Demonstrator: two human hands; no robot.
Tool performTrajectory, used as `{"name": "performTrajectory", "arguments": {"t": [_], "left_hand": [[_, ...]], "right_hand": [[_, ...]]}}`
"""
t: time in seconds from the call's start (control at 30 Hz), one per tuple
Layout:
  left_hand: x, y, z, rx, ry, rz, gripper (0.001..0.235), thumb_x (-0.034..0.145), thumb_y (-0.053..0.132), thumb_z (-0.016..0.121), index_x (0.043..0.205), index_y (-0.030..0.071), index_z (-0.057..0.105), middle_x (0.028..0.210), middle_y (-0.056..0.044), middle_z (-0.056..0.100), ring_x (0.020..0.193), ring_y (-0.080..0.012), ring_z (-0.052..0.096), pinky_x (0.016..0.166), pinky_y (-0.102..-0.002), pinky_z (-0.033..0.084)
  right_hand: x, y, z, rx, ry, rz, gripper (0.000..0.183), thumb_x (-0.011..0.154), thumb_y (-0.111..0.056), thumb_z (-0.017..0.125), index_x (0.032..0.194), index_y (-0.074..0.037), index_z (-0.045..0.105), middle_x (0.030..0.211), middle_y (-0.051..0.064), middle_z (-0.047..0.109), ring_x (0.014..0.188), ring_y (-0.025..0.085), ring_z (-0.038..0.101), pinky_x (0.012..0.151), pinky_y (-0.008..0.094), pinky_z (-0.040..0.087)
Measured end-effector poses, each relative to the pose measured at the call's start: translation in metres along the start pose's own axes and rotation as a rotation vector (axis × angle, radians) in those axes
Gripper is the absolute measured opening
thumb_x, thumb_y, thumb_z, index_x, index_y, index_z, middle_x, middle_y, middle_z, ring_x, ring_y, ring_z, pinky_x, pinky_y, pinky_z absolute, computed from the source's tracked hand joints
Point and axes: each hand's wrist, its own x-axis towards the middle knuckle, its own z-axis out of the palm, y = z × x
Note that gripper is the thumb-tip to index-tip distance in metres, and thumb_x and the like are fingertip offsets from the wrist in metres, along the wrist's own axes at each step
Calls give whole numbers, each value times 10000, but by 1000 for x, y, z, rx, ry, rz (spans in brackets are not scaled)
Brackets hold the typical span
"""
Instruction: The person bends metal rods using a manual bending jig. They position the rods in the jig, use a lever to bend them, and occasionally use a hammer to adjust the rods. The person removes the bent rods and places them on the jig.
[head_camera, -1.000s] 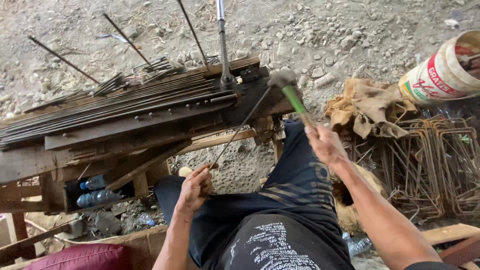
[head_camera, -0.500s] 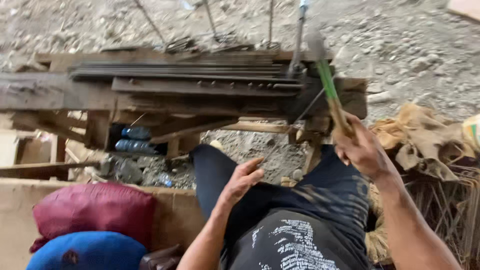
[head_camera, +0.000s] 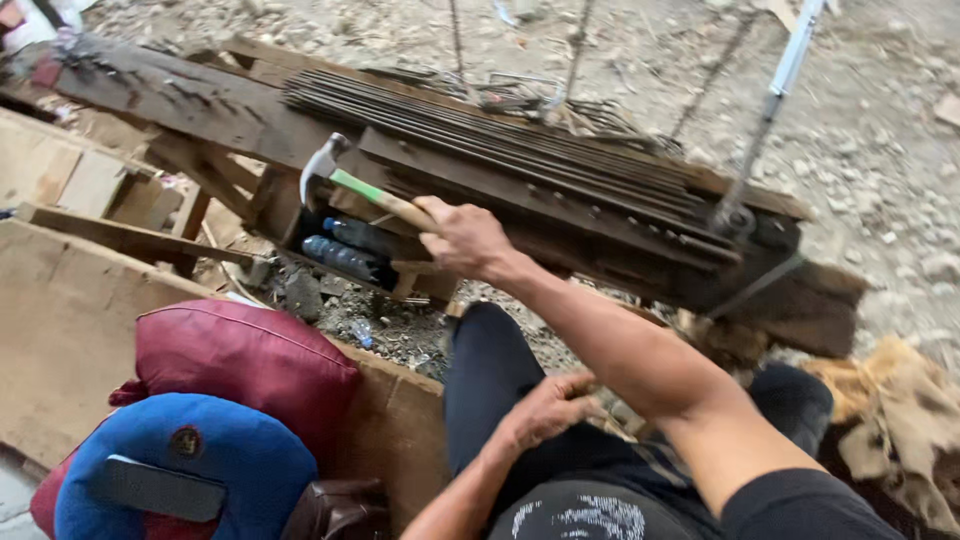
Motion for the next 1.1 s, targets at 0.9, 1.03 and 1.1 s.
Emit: {"name": "performTrajectory", "arguments": {"t": [0.9, 1.03, 1.1], "left_hand": [[33, 94, 5, -51, -43, -65, 328, 904, 201, 665, 1216, 114, 713, 647, 75, 460, 560, -38, 332, 503, -189, 262], [40, 119, 21, -491, -185, 62, 653, 912, 329, 669, 1421, -20, 456, 776, -97, 658, 657, -193, 622, 603, -290, 500], [37, 118, 22, -523, -239, 94, 485, 1058, 303, 459, 1447, 18, 405, 955, -194, 688, 840, -299, 682, 784, -424, 533]], "right_hand": [[-334, 205, -117, 39, 171, 165, 180, 890, -252, 671, 933, -121, 787, 887, -15, 793, 817, 82, 712, 784, 238, 522], [-371, 192, -141, -118, 306, 142, 138, 896, -90, 662, 990, -87, 762, 998, 79, 785, 854, 180, 777, 720, 276, 655], [-387, 198, -149, 90, 406, 373, 287, 934, -233, 637, 1159, -74, 716, 1162, 114, 723, 1130, 275, 676, 936, 435, 605]]}}
